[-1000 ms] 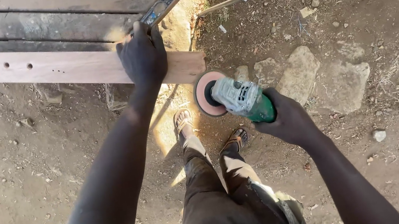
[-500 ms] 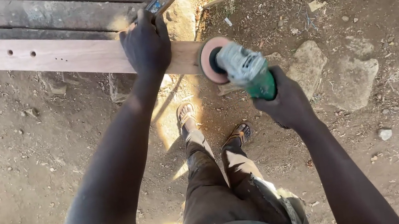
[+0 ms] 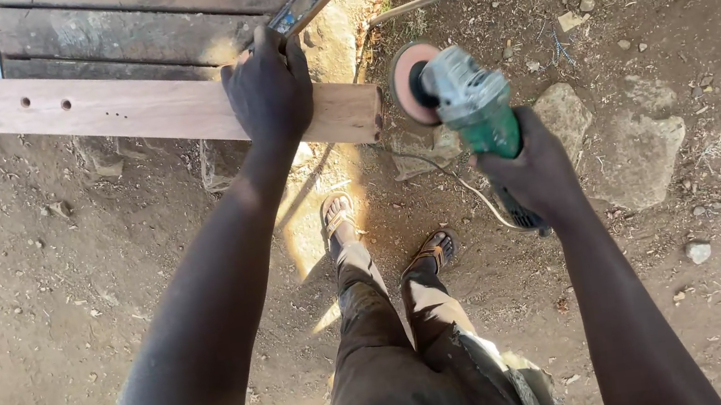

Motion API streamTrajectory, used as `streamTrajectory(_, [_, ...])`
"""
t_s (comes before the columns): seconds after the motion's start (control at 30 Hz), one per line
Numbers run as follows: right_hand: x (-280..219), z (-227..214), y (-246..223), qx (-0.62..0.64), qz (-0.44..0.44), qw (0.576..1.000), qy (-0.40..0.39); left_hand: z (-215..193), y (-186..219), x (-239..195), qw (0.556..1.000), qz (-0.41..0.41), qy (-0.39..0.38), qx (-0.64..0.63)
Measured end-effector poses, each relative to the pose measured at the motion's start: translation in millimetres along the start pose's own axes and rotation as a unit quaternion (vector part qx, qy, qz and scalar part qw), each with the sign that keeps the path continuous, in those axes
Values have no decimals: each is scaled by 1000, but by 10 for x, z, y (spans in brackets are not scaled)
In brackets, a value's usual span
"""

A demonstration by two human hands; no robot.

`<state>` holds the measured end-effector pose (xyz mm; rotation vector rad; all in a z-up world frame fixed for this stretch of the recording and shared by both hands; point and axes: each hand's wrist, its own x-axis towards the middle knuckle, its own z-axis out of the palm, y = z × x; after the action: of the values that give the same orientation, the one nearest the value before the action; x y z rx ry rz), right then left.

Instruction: Sanding wooden planks using an angle grinder with a sanding disc

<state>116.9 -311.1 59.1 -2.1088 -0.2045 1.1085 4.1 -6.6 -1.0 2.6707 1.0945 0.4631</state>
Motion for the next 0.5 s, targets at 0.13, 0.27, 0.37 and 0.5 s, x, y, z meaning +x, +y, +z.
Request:
streamTrajectory(0.13, [29, -4, 202, -11, -38, 998, 57, 27, -13, 11, 1000, -5, 2, 11])
streamTrajectory(0.27, [-154, 80, 337, 116, -57, 991, 32, 23, -4, 11, 999, 6, 23, 24])
streamTrajectory(0.37, [-121, 150, 537, 184, -99, 976, 52, 13, 11, 15, 1000, 5, 17, 17])
streamTrajectory(0.5, [141, 200, 842, 292, -77, 946, 116, 6, 7, 24, 1000, -16, -14, 2])
